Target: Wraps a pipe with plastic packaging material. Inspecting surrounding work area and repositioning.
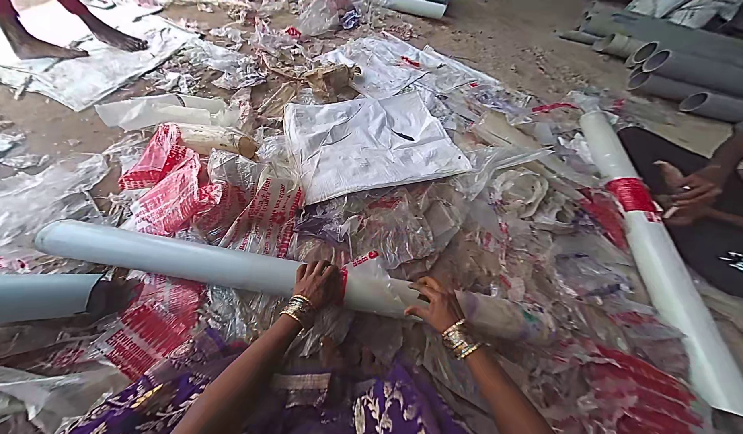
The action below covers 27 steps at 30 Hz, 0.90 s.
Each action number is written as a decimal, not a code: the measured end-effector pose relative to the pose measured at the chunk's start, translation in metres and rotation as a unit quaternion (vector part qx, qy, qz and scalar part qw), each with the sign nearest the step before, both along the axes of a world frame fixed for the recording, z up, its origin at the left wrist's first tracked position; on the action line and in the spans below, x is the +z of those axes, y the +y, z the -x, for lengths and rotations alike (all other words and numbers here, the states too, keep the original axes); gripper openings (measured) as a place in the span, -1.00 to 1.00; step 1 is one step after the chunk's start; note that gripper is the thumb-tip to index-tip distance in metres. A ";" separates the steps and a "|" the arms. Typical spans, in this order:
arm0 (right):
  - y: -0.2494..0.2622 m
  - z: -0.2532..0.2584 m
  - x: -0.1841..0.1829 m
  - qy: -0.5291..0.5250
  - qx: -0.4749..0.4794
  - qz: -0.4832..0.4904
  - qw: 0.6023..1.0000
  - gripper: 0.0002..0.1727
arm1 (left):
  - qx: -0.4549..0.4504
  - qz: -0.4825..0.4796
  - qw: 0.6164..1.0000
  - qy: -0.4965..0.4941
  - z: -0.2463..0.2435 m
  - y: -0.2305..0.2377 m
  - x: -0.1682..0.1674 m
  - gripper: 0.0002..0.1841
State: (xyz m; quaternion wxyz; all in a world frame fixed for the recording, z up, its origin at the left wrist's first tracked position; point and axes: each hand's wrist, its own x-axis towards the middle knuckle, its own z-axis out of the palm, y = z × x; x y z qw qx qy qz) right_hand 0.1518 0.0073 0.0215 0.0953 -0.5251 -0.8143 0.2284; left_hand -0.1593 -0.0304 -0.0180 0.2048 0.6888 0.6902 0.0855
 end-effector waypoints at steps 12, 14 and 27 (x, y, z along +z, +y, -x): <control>-0.040 -0.015 -0.065 -0.044 0.052 -0.324 0.943 -0.62 | 0.054 0.106 0.993 0.028 -0.053 0.044 0.011 -0.48; -0.032 -0.014 -0.071 -0.046 0.063 -0.391 0.917 -0.78 | 0.055 0.111 0.992 0.032 -0.055 0.047 0.011 -0.47; 0.016 0.004 -0.039 -0.044 0.000 -0.316 0.948 -0.87 | -0.019 0.029 0.999 0.019 -0.045 0.020 -0.003 -0.47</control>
